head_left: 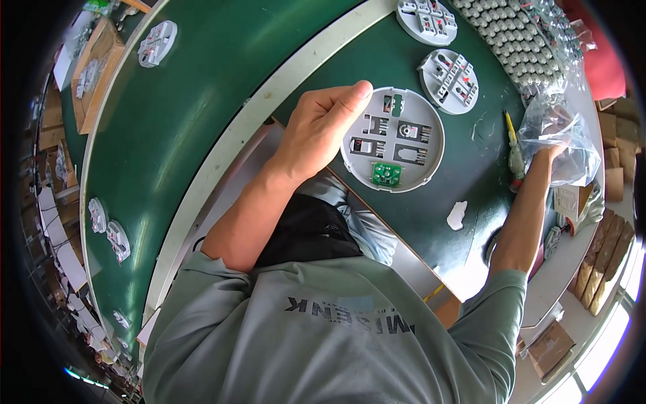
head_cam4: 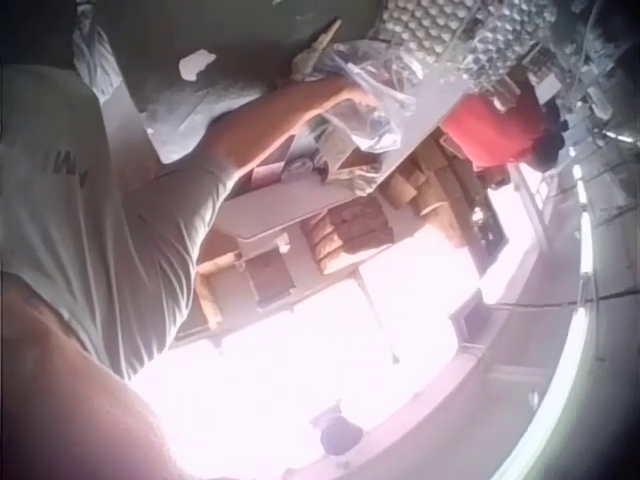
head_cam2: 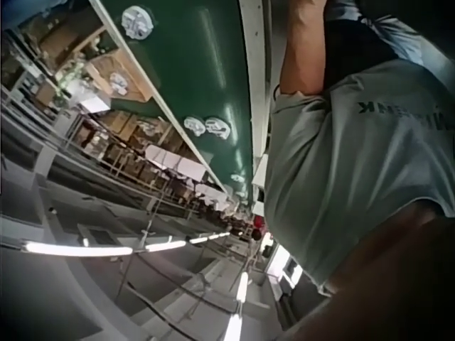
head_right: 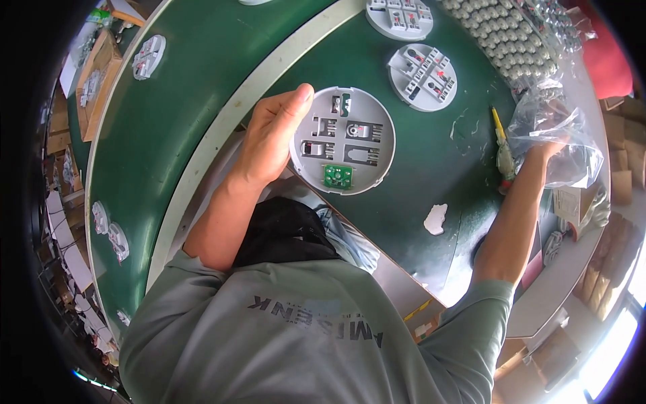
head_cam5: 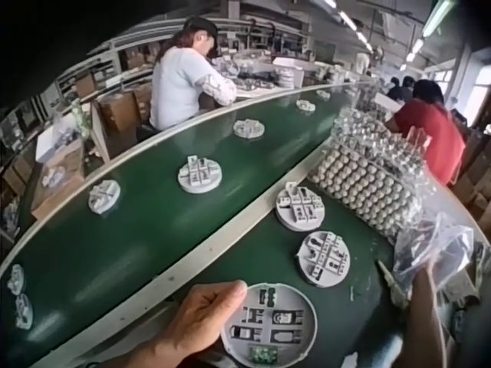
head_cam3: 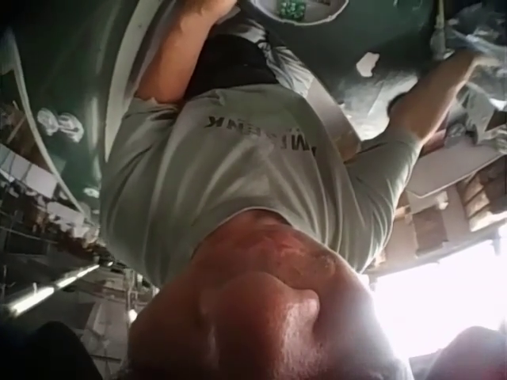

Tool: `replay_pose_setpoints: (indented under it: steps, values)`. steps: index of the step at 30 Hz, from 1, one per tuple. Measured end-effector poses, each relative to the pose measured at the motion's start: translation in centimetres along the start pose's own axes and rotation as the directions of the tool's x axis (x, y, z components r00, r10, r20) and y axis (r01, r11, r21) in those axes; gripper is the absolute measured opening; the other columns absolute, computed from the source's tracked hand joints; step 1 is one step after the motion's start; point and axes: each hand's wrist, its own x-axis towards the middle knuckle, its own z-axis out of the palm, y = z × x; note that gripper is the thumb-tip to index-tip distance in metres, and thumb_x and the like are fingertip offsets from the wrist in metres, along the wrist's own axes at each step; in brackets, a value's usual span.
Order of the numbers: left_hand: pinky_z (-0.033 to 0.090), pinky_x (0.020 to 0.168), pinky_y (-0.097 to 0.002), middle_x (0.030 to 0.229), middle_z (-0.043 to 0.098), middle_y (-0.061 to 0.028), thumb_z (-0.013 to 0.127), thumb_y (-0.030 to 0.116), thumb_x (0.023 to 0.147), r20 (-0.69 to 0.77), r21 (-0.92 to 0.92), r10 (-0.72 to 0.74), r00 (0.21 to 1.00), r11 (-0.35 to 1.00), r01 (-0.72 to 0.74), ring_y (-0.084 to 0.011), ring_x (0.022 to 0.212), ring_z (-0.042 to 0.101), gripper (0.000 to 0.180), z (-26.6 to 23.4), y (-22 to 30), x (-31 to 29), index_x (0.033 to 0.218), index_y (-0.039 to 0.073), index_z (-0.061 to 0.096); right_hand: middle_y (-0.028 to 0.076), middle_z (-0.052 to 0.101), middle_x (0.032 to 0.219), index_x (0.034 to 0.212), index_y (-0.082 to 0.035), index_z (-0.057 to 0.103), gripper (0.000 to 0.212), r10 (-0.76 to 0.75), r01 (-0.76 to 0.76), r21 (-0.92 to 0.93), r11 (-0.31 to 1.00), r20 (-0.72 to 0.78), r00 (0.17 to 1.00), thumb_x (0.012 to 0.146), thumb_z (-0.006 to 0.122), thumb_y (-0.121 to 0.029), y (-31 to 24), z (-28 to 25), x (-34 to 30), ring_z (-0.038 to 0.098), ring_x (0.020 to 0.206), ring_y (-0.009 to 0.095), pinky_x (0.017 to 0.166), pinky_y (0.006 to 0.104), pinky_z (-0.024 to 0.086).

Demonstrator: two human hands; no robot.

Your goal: Assembling small electronic components onto circular bases using adhesive and placing them on a conveyor belt.

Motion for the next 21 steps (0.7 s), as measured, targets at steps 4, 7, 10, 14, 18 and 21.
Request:
replay_pose_setpoints:
  steps: [4, 7, 10, 14, 18, 21]
  values:
    - [0.037, 0.061, -0.0282, 0.070, 0.049, 0.0055, 0.066, 0.034, 0.109, -0.254, 0.171, 0.157, 0.955, 0.978, -0.115, -0.0081, 0.063, 0.042, 0.044, -2.9, 4.2, -2.6, 0.079, 0.002, 0.060, 0.023, 0.052, 0.153, 0.152, 0.004, 0.046, 0.055, 0.283, -0.381, 0.742, 0.552, 0.263, 0.922, 0.108, 0.035, -0.027, 1.4, -1.0, -2.1, 0.052, 0.137, 0.032, 0.114, 0.0445, 0.042]
    - [0.047, 0.073, -0.0309, 0.087, 0.063, -0.0036, 0.072, 0.030, 0.104, -0.326, 0.629, 0.555, 0.765, 0.732, -0.262, -0.0152, 0.076, 0.058, 0.030, -5.6, 8.3, -1.8, 0.099, 0.000, 0.069, 0.025, 0.053, 0.154, 0.151, 0.005, 0.049, 0.053, 0.172, -0.293, 0.650, 0.701, 0.244, 0.954, 0.106, 0.043, -0.023, 8.1, -10.1, 3.1, 0.052, 0.139, 0.036, 0.121, 0.0491, 0.039]
    - [0.053, 0.083, -0.0357, 0.103, 0.071, -0.0113, 0.078, 0.027, 0.098, -0.234, 0.912, 0.721, 0.652, 0.395, -0.108, -0.0234, 0.090, 0.068, 0.031, -9.3, 9.0, -2.7, 0.110, -0.001, 0.074, 0.022, 0.066, 0.140, 0.141, 0.002, 0.062, 0.045, 0.170, -0.237, 0.596, 0.767, 0.167, 0.971, 0.102, 0.052, -0.019, 5.2, -5.5, 0.3, 0.064, 0.126, 0.035, 0.110, 0.0451, 0.050]
    - [0.054, 0.094, -0.0446, 0.118, 0.070, -0.0171, 0.083, 0.027, 0.091, -0.163, 0.973, 0.689, 0.706, 0.231, 0.000, -0.0340, 0.106, 0.069, 0.035, -13.4, 7.3, -3.2, 0.114, 0.002, 0.075, 0.015, 0.076, 0.122, 0.128, -0.001, 0.073, 0.034, -0.137, 0.136, 0.066, 0.988, 0.009, 0.991, 0.098, 0.059, -0.013, 3.1, -5.9, -1.0, 0.071, 0.109, 0.029, 0.098, 0.0387, 0.056]
    - [0.053, 0.098, -0.0471, 0.125, 0.070, -0.0170, 0.083, 0.029, 0.090, -0.249, 0.968, 0.759, 0.602, 0.173, 0.182, -0.0369, 0.112, 0.068, 0.035, -20.3, 7.7, -4.9, 0.117, 0.007, 0.076, 0.013, 0.075, 0.119, 0.125, 0.000, 0.073, 0.033, -0.165, 0.165, -0.040, 0.986, -0.006, 0.986, 0.096, 0.058, -0.004, -0.5, -6.9, -1.4, 0.070, 0.106, 0.024, 0.094, 0.0346, 0.056]
    - [0.054, 0.100, -0.0453, 0.128, 0.070, -0.0160, 0.082, 0.030, 0.092, -0.260, 0.899, 0.797, 0.545, -0.008, 0.439, -0.0373, 0.117, 0.067, 0.038, -25.5, 8.4, -5.7, 0.122, 0.008, 0.076, 0.013, 0.075, 0.119, 0.125, 0.000, 0.073, 0.032, -0.138, 0.136, -0.068, 0.988, -0.020, 0.990, 0.098, 0.058, -0.006, 0.2, -7.1, -1.2, 0.070, 0.108, 0.023, 0.093, 0.0344, 0.056]
